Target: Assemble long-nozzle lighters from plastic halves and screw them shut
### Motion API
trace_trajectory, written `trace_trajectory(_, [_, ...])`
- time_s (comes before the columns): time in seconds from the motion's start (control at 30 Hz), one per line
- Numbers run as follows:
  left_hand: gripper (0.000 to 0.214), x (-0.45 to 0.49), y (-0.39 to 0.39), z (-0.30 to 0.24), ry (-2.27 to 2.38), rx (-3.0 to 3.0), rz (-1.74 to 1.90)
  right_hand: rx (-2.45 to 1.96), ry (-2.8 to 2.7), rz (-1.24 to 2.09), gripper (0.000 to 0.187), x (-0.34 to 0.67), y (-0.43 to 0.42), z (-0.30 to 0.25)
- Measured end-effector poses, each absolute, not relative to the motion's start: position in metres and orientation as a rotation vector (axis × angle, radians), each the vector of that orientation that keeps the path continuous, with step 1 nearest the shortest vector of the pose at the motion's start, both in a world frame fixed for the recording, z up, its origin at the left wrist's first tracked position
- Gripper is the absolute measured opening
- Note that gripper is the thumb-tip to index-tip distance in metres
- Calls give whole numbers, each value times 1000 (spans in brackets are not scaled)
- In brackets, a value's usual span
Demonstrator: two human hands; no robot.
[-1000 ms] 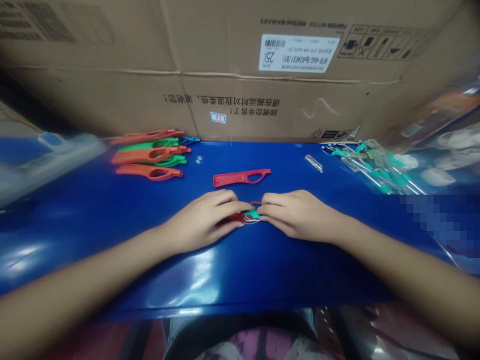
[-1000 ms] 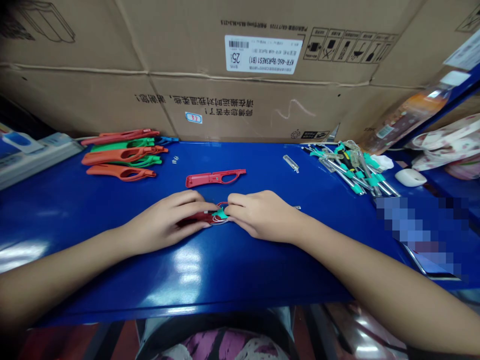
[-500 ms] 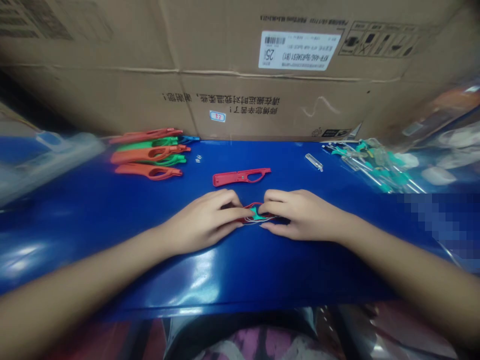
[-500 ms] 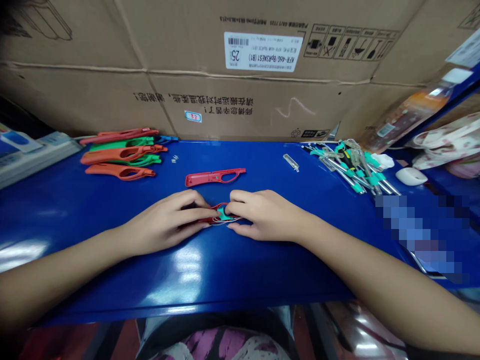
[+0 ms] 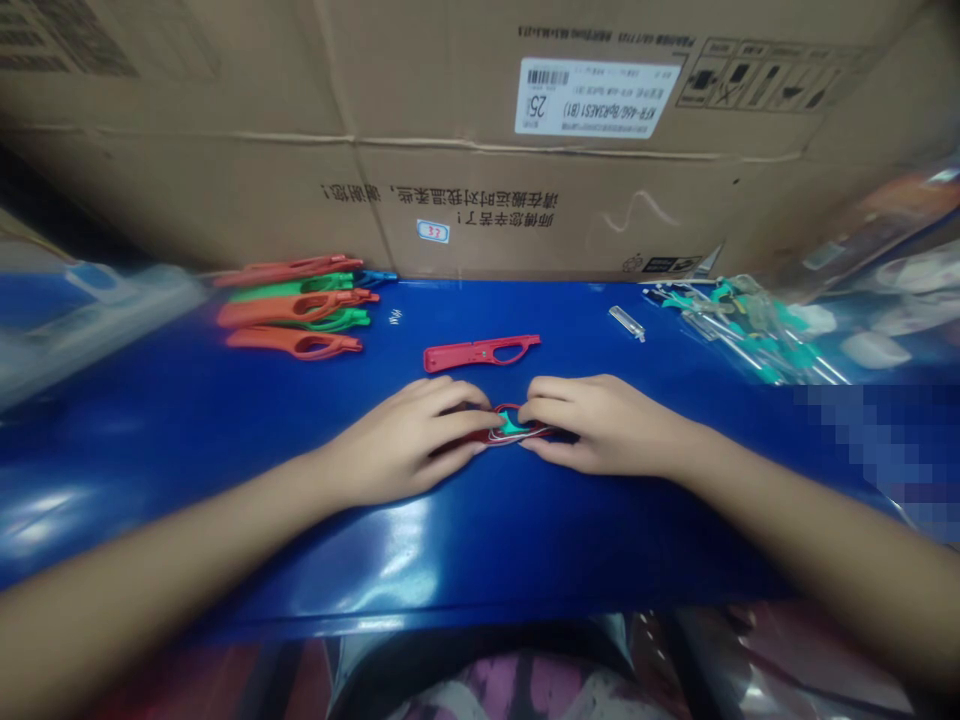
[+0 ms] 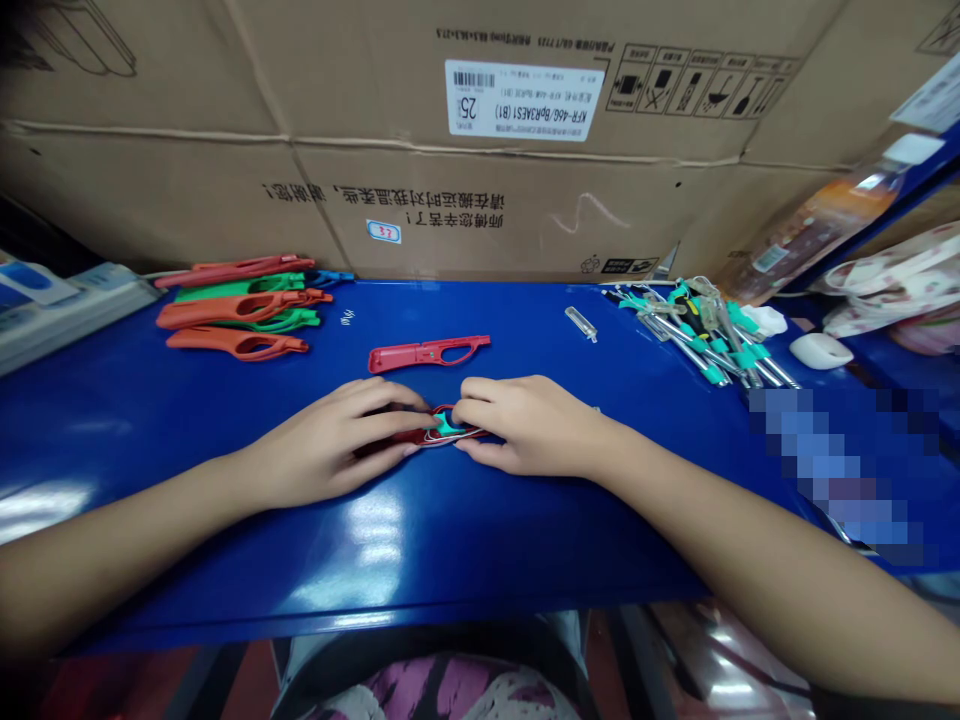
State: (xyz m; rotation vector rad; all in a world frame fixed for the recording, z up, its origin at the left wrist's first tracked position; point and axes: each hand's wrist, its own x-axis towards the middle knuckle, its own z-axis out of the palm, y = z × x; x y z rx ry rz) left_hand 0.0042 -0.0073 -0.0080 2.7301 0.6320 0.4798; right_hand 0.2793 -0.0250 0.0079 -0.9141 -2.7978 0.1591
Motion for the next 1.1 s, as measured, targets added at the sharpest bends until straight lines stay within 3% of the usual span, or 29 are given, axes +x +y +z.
trace_trajectory(0.47, [33,4,-7,-8,567,2767,548,-850,-2774,-3,30,278,-25,6])
trace_trajectory(1.1, [42,2,-7,-5,461,2769,520,-851,-2753,53,26,277,-26,7])
